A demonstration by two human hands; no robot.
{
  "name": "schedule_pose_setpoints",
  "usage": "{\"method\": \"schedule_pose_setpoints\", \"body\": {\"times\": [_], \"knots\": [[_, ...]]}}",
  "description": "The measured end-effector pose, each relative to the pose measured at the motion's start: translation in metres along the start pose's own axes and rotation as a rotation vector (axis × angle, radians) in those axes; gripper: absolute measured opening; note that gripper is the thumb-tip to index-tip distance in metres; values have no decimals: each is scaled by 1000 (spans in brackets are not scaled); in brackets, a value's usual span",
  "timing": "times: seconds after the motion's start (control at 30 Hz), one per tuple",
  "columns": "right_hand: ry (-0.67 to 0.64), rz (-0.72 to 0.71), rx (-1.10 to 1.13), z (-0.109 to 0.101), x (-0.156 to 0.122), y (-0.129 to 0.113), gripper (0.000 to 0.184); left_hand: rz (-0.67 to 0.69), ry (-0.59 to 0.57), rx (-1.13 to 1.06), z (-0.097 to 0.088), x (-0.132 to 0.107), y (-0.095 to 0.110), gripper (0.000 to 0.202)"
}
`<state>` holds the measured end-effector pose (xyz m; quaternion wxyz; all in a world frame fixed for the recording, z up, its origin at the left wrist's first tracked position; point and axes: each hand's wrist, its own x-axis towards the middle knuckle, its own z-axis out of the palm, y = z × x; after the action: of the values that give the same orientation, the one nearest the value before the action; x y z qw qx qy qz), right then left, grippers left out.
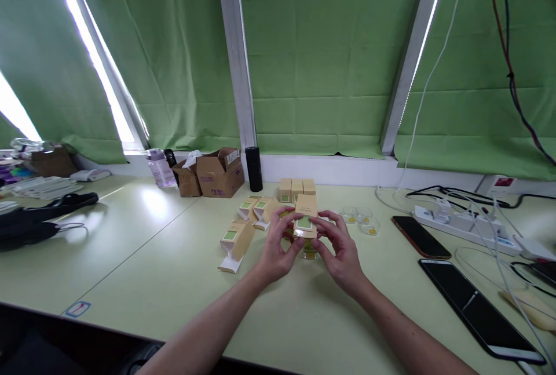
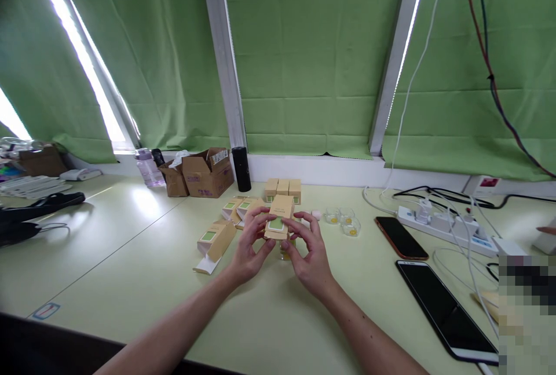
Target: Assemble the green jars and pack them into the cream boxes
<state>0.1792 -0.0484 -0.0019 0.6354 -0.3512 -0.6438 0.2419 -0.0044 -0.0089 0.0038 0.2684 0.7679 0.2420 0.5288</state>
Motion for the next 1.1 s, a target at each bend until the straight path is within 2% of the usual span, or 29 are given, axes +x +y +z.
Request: {"method": "schedule_pose_setpoints", "body": {"times": [0.7,1.1], "knots": [[32,35,19,2,0,3,26,27,65,27,3,1,-6,26],[21,75,14,0,2,4,30,-14,76,22,3,2,-9,27]]}}
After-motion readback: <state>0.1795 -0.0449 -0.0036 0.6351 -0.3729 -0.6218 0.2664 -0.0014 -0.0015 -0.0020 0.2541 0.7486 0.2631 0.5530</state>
